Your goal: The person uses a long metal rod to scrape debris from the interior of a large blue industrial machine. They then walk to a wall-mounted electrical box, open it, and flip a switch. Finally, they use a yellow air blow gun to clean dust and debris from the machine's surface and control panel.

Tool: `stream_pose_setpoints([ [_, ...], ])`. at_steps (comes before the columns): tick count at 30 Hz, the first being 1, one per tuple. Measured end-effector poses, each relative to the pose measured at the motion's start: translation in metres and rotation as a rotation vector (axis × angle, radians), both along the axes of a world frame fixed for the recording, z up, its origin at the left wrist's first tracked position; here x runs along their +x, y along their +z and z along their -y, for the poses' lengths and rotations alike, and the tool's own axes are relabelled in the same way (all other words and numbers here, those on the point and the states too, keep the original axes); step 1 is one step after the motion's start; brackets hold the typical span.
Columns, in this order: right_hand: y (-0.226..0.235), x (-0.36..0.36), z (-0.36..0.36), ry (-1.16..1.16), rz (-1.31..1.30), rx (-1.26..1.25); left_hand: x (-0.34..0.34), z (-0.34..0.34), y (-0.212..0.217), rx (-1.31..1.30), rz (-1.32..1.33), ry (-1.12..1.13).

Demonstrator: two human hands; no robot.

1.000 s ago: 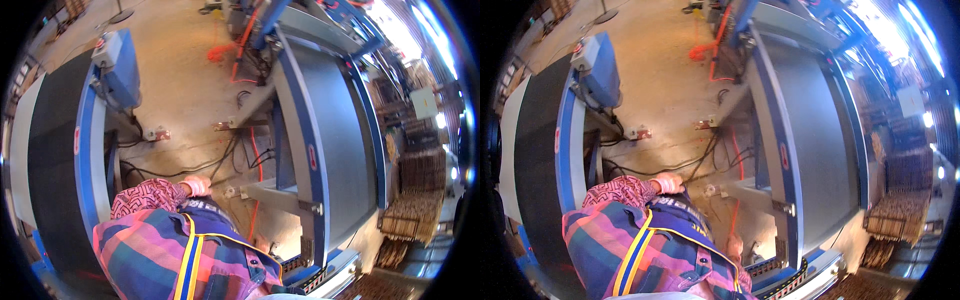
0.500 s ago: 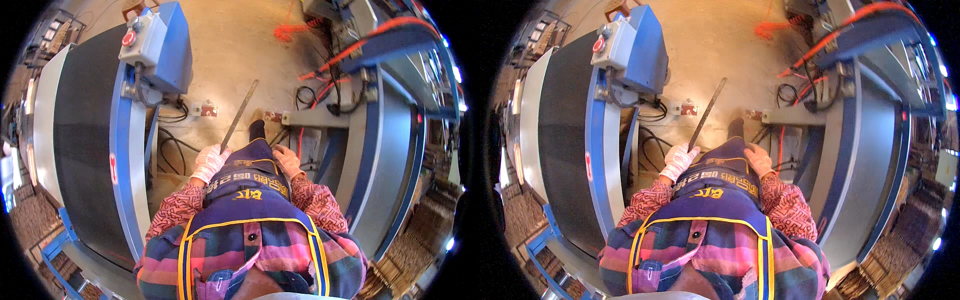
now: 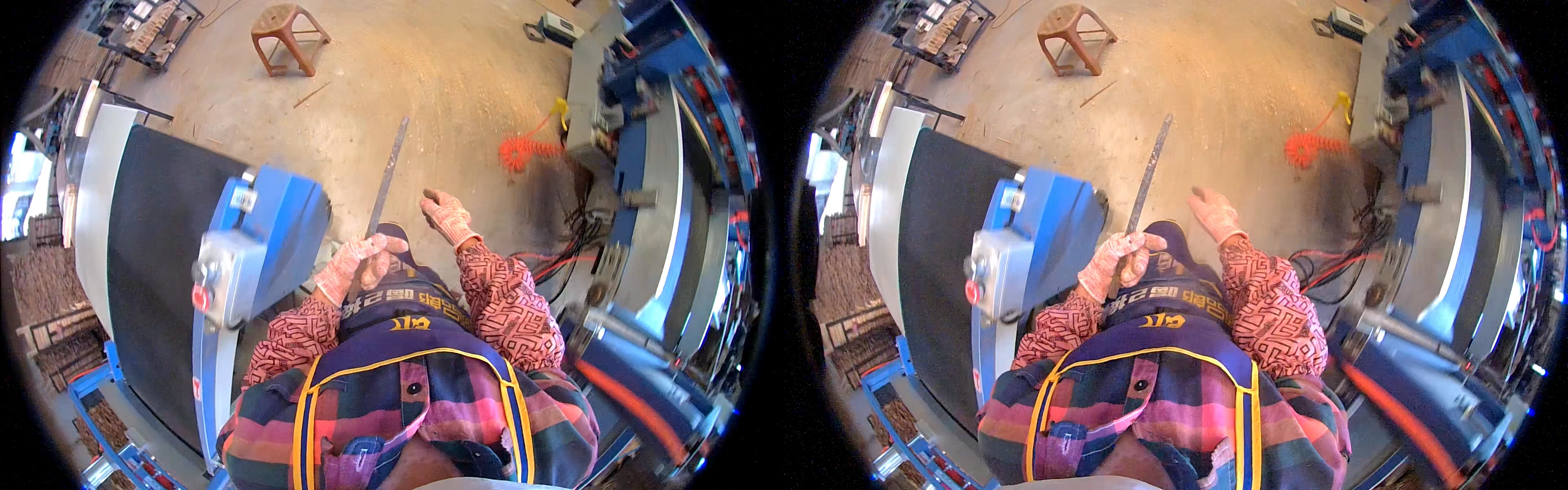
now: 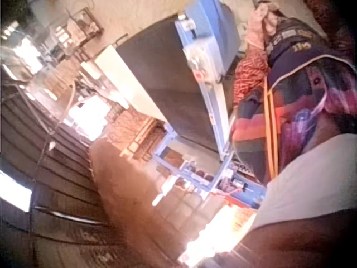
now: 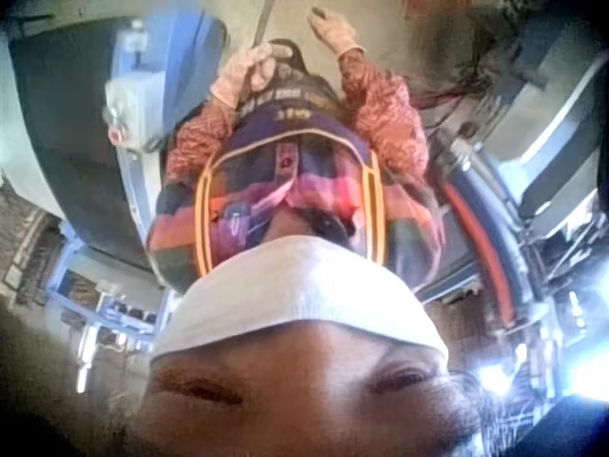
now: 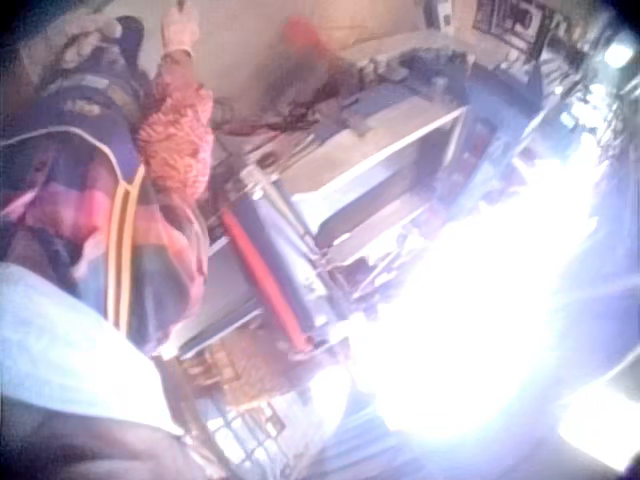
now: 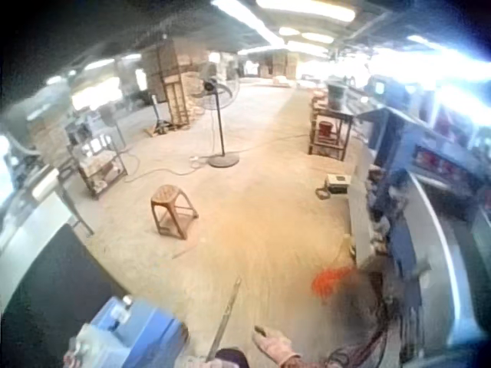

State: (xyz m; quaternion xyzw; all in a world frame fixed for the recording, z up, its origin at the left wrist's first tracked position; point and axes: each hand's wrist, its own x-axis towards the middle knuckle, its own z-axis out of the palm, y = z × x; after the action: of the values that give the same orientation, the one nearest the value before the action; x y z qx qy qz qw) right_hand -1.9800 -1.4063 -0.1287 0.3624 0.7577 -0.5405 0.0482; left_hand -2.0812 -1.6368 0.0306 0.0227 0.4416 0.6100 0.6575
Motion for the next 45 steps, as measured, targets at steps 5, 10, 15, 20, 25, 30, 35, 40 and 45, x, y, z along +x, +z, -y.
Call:
stream_pose_setpoints([
  [5,-0.014,-0.078,-0.097,0.096,0.101,-0.028,-0.09,-0.137,-0.024,-0.049,0.089,0.111],
  [10,0.061,-0.135,-0.209,0.212,0.32,-0.013,-0.201,-0.268,-0.041,-0.002,0.083,0.097],
  [15,0.099,-0.212,-0.292,0.074,0.215,-0.432,-0.277,-0.366,-0.069,-0.135,0.127,0.457],
  [20,0.124,-0.32,-0.376,0.414,-0.02,-0.075,-0.362,-0.458,-0.09,-0.277,0.053,0.672],
  [25,0.122,-0.402,-0.541,0.49,-0.128,0.141,-0.426,-0.585,-0.073,-0.392,-0.11,0.712],
  [30,0.164,-0.479,-0.71,0.493,-0.05,0.136,-0.512,-0.747,-0.059,-0.203,-0.135,0.635],
  [35,0.182,-0.574,-0.765,0.501,-0.03,0.209,-0.595,-0.857,-0.093,-0.149,-0.329,0.518],
  [40,0.15,-0.644,-0.861,0.573,0.131,0.481,-0.657,-1.015,-0.076,-0.378,-0.922,-0.169],
  [45,0.137,-0.672,-1.003,-0.315,0.348,0.078,-0.728,-1.149,-0.019,-0.041,-1.053,-0.639],
])
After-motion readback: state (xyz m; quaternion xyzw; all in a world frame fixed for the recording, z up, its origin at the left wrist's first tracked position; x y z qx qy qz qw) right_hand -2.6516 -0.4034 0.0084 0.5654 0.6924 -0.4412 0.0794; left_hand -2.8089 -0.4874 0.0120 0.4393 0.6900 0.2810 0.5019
